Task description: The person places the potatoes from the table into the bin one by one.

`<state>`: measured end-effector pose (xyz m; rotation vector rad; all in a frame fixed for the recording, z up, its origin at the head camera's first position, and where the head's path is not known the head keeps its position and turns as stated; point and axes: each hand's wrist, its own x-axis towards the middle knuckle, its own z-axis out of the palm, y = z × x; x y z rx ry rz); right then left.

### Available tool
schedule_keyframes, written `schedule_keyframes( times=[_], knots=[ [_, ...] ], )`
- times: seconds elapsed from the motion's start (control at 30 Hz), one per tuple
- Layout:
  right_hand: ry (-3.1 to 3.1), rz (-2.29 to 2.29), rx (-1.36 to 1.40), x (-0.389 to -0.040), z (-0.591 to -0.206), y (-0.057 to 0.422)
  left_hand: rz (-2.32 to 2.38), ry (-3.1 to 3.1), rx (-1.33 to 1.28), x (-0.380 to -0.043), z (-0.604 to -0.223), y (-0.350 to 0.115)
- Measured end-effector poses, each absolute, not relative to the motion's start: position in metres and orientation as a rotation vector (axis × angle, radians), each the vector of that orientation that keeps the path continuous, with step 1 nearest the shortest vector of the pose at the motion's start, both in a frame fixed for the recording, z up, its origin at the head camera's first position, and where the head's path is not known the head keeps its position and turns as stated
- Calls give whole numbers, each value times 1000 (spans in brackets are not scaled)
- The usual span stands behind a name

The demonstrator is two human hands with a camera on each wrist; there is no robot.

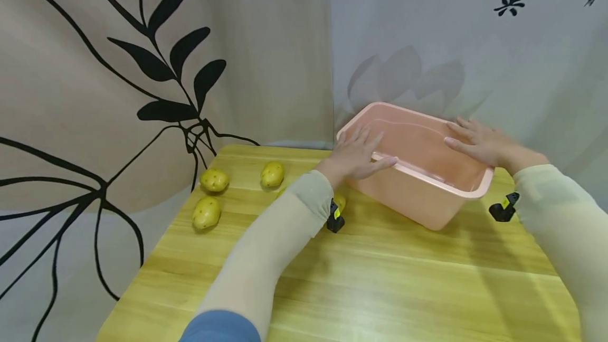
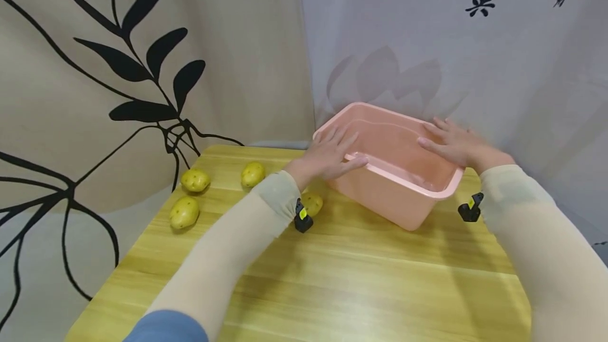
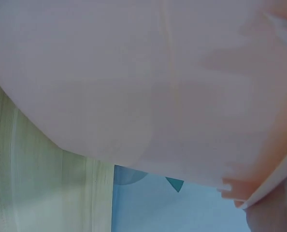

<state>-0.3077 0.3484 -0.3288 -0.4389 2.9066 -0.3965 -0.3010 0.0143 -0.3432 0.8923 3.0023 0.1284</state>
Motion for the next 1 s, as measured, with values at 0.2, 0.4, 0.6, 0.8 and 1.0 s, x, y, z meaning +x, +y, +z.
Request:
schedule_keyframes(
  times=[0.2, 0.4, 0.6, 0.8, 1.0],
  knots=[
    [2930, -345, -444, -309, -333, 349, 133, 3021, 880, -301, -346, 15],
    [2933, -342, -444, -308, -336, 352, 156, 3055, 877, -303, -351, 16],
    [2948, -353, -438, -302, -335, 350, 203, 3056, 853, -301, -351, 18],
    [2979, -375, -390, -292, -335, 349, 250, 3080, 861, -301, -352, 19],
    [3001, -362, -369, -285, -341, 344, 279, 3096, 786, -298, -356, 17]
  ],
)
